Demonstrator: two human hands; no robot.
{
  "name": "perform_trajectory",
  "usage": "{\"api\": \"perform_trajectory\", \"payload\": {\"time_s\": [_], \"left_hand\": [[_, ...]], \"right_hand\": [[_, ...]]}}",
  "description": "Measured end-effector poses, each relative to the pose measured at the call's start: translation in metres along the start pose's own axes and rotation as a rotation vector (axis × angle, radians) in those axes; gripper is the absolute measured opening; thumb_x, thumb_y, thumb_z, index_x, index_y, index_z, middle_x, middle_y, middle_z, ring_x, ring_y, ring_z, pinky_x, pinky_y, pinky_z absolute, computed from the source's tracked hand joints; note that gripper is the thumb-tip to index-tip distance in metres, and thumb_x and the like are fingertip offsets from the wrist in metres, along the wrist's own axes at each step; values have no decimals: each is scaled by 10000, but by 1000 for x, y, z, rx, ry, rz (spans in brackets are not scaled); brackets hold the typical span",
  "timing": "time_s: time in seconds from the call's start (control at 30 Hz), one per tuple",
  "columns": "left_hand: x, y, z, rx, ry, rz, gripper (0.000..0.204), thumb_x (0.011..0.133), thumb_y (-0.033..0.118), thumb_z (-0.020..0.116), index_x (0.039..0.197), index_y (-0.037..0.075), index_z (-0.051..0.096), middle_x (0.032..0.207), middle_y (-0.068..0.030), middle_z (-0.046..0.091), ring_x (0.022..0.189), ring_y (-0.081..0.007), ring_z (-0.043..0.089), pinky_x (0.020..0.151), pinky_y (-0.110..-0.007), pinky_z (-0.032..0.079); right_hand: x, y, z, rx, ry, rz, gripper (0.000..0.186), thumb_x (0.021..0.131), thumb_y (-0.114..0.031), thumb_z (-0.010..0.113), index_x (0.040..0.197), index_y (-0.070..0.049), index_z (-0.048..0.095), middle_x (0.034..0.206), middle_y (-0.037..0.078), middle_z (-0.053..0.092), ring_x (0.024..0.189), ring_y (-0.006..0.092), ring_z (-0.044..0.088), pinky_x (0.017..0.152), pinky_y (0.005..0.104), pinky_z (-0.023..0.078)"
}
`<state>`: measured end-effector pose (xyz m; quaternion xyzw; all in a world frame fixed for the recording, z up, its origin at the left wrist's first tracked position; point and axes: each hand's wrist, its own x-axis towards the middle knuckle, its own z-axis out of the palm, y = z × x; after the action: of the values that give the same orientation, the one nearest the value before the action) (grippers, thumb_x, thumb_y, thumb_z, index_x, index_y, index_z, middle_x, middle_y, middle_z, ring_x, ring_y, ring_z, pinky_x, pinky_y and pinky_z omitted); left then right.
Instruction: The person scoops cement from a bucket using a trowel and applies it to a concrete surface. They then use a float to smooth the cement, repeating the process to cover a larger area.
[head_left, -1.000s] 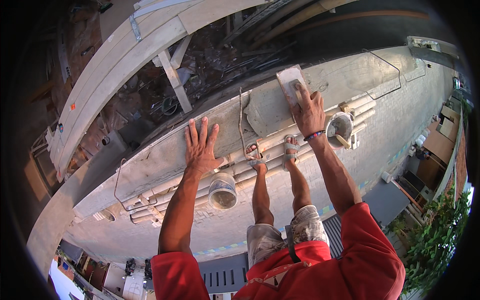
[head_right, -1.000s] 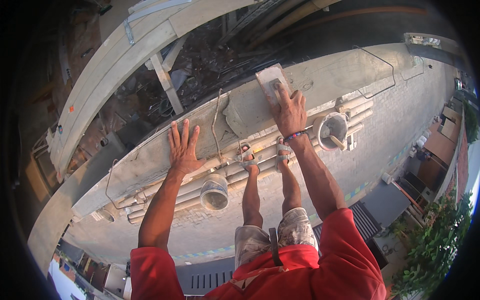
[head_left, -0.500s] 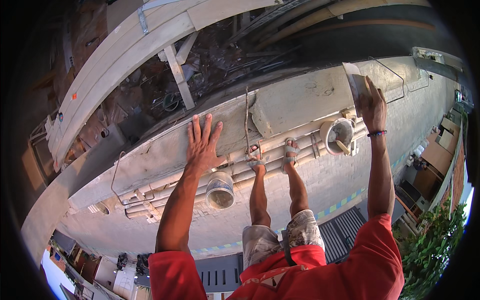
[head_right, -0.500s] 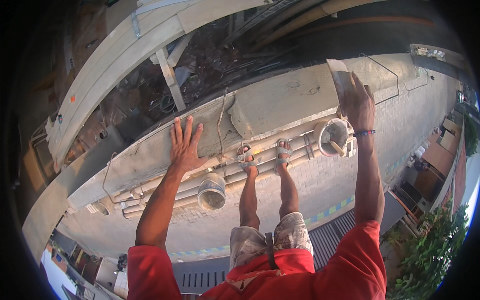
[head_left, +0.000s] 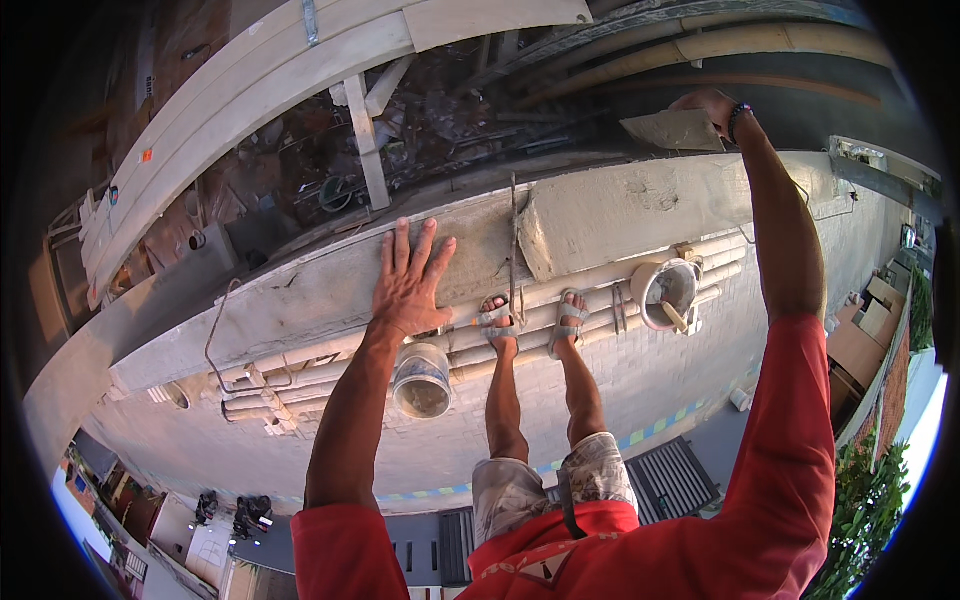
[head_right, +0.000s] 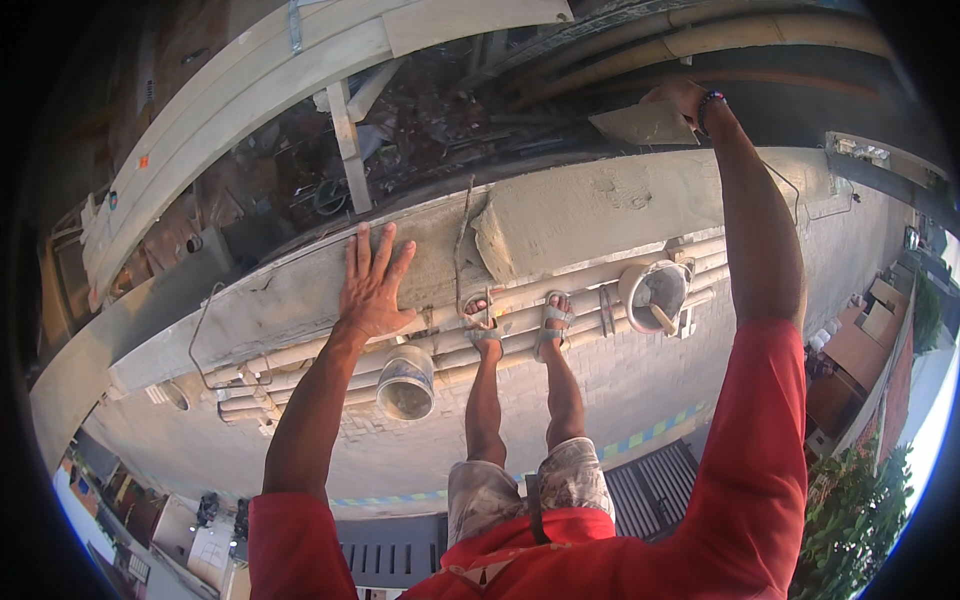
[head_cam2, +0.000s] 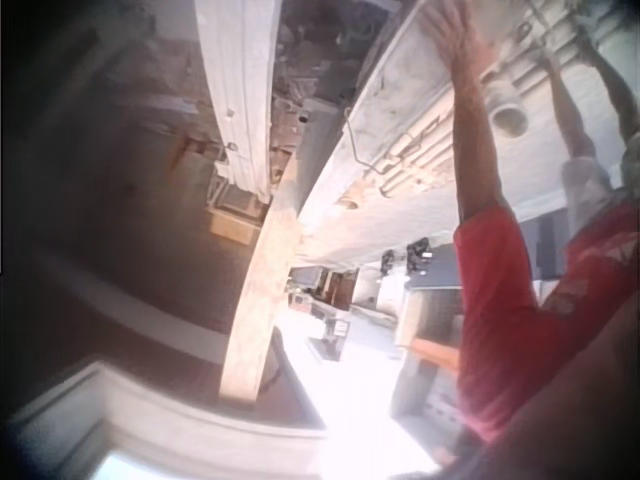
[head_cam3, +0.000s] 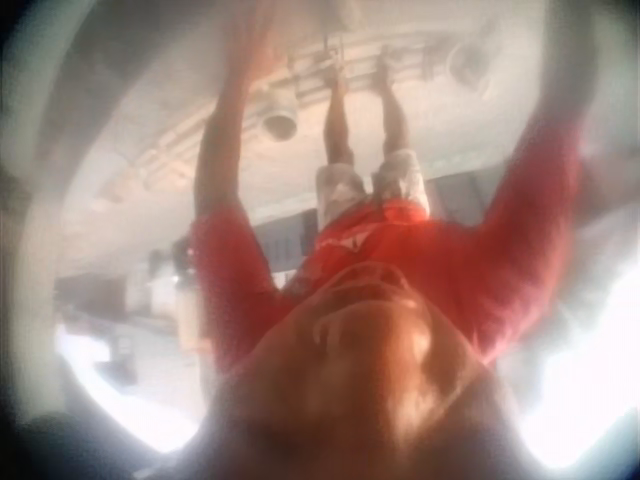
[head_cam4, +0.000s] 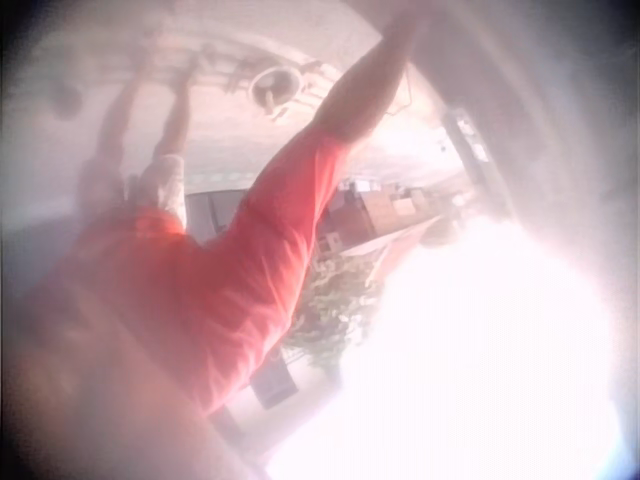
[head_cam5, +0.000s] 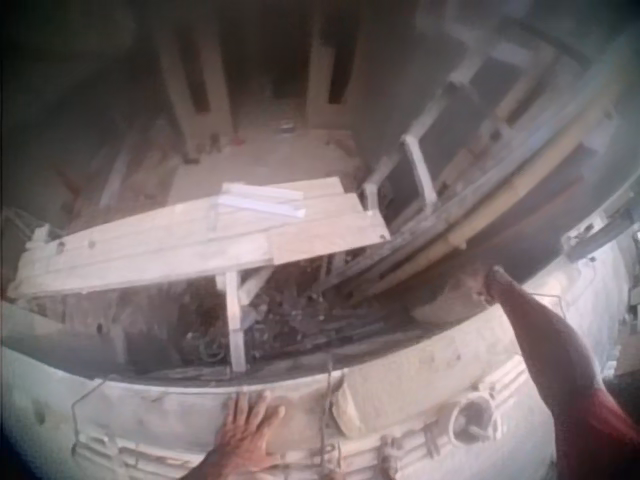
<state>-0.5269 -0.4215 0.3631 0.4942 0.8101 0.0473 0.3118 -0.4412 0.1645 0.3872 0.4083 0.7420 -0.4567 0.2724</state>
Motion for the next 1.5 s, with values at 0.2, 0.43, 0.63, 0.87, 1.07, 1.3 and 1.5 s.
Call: {"api": "perform_trajectory", "payload": {"time_s": [0.2,0.43,0.63,0.87,1.07,1.3,1.5], "left_hand": [[-3,-2,0,12,5,5,1150,555,413,840,1533,220,266,1621,-156,40,1467,-458,-52,1199,-565,0],[-1,-2,0,-2,-27,-19,1167,553,427,860,1533,226,259,1622,-152,31,1467,-455,-62,1199,-562,-4],[1,4,-2,-9,-15,-30,1134,549,402,858,1517,223,294,1622,-149,37,1465,-464,-59,1191,-583,10],[-4,-1,4,0,83,21,1103,545,379,848,1500,200,325,1618,-159,58,1462,-474,-51,1182,-600,26],[-3,0,11,49,192,76,1118,589,487,834,1509,149,295,1610,-175,74,1462,-471,-15,1174,-612,49],[31,3,10,30,653,41,766,900,438,595,1500,65,299,1556,-197,252,1421,-446,196,1135,-591,157],[83,26,2,33,764,-284,332,952,362,537,874,78,692,891,-63,666,913,-282,565,836,-415,387]], "right_hand": [[6,-22,47,-114,-72,33,267,831,-222,623,1032,-102,752,811,26,697,530,97,520,431,274,332],[-43,-54,85,-53,-134,-170,293,869,-205,613,1105,-67,719,939,65,692,802,132,632,618,286,498],[-103,-41,82,483,-203,-366,360,890,-189,618,1215,-38,650,995,77,689,883,149,637,738,294,527],[-182,9,92,-192,430,-489,443,793,-46,630,1235,-38,618,1021,169,672,892,262,678,800,352,532],[-194,20,135,-383,592,-539,453,761,-25,585,1211,-38,631,991,191,632,837,343,657,764,405,545],[-184,24,156,-482,652,-567,421,763,-93,585,1182,-84,628,945,173,601,891,382,622,782,469,530],[-161,26,175,-433,657,-587,424,763,-82,576,1185,-55,604,1006,202,624,881,420,635,786,481,535]]}}
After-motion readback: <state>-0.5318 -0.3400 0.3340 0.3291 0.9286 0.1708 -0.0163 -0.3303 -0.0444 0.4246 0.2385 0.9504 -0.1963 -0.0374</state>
